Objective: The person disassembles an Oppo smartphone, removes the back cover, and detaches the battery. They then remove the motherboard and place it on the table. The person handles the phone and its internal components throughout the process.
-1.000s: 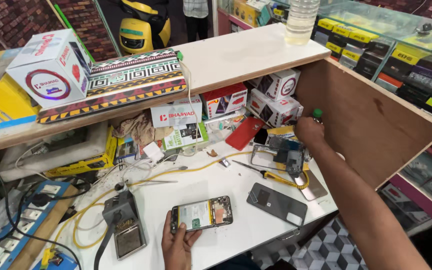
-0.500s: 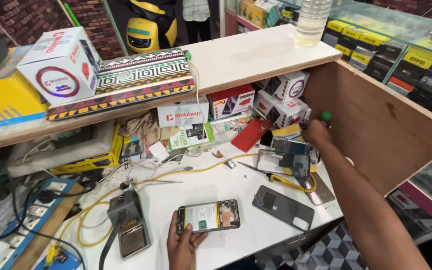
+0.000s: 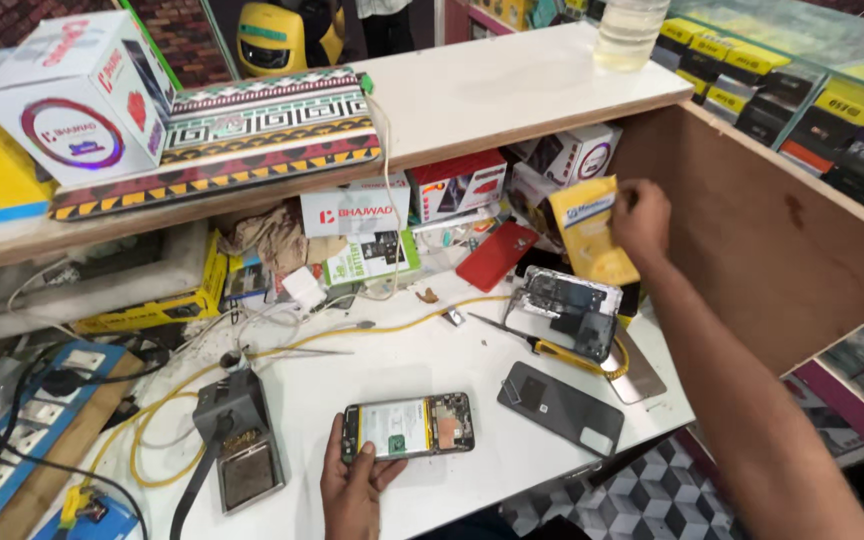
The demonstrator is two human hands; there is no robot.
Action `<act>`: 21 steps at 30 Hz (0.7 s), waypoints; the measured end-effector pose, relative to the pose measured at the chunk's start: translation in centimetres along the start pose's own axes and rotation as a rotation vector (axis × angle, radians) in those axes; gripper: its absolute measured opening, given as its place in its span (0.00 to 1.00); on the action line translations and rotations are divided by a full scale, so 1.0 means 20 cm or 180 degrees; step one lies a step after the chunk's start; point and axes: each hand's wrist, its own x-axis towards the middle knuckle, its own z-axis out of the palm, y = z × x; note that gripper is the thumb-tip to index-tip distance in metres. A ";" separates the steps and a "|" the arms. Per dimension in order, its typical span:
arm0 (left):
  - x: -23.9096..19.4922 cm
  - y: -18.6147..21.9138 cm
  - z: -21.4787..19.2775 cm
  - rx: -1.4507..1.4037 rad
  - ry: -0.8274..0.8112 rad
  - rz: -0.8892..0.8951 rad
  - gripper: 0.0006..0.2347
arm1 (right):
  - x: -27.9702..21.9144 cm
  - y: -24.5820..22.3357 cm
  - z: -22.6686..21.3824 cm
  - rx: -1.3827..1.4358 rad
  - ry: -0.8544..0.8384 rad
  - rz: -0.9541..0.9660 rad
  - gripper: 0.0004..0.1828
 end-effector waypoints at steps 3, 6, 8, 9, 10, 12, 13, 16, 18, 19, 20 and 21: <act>-0.01 0.03 0.02 0.0024 -0.0043 -0.0012 0.30 | 0.03 -0.11 -0.06 0.0409 0.0057 0.0073 0.05; -0.02 0.03 0.02 0.0202 0.0068 -0.0130 0.30 | 0.01 -0.26 -0.19 0.1331 0.0432 -0.0035 0.08; -0.05 0.03 0.01 0.0168 0.0155 -0.0082 0.30 | -0.09 -0.39 -0.33 0.0981 0.0619 -0.0258 0.06; -0.05 0.04 0.03 0.0142 0.0175 -0.0026 0.30 | -0.15 -0.47 -0.41 0.0815 0.0743 -0.0393 0.07; -0.05 0.05 0.03 0.0027 0.0198 0.0050 0.30 | -0.25 -0.55 -0.47 0.0994 0.0570 -0.0221 0.06; -0.06 0.05 0.02 -0.0190 0.0250 0.0184 0.29 | -0.48 -0.70 -0.56 0.1280 0.0285 -0.0071 0.08; -0.05 0.04 0.02 -0.0236 0.0310 0.0280 0.29 | -0.56 -0.76 -0.58 0.0305 0.0519 -0.1175 0.10; -0.06 -0.01 -0.03 -0.0452 0.0509 0.0530 0.29 | -0.92 -0.97 -0.61 -0.0016 -0.0448 -0.1796 0.15; -0.05 -0.02 -0.05 -0.0680 0.0520 0.0694 0.29 | -1.10 -1.10 -0.64 -0.0339 -0.0942 -0.2207 0.15; -0.04 -0.01 -0.05 -0.0780 0.0519 0.0776 0.29 | -1.17 -1.15 -0.65 0.0242 -0.1034 -0.2312 0.18; -0.05 -0.02 -0.06 -0.0895 0.0529 0.0847 0.29 | -1.21 -1.18 -0.65 0.0427 -0.1270 -0.2320 0.19; -0.05 -0.02 -0.07 -0.1009 0.0539 0.0918 0.30 | -1.24 -1.21 -0.65 0.0611 -0.1506 -0.2325 0.20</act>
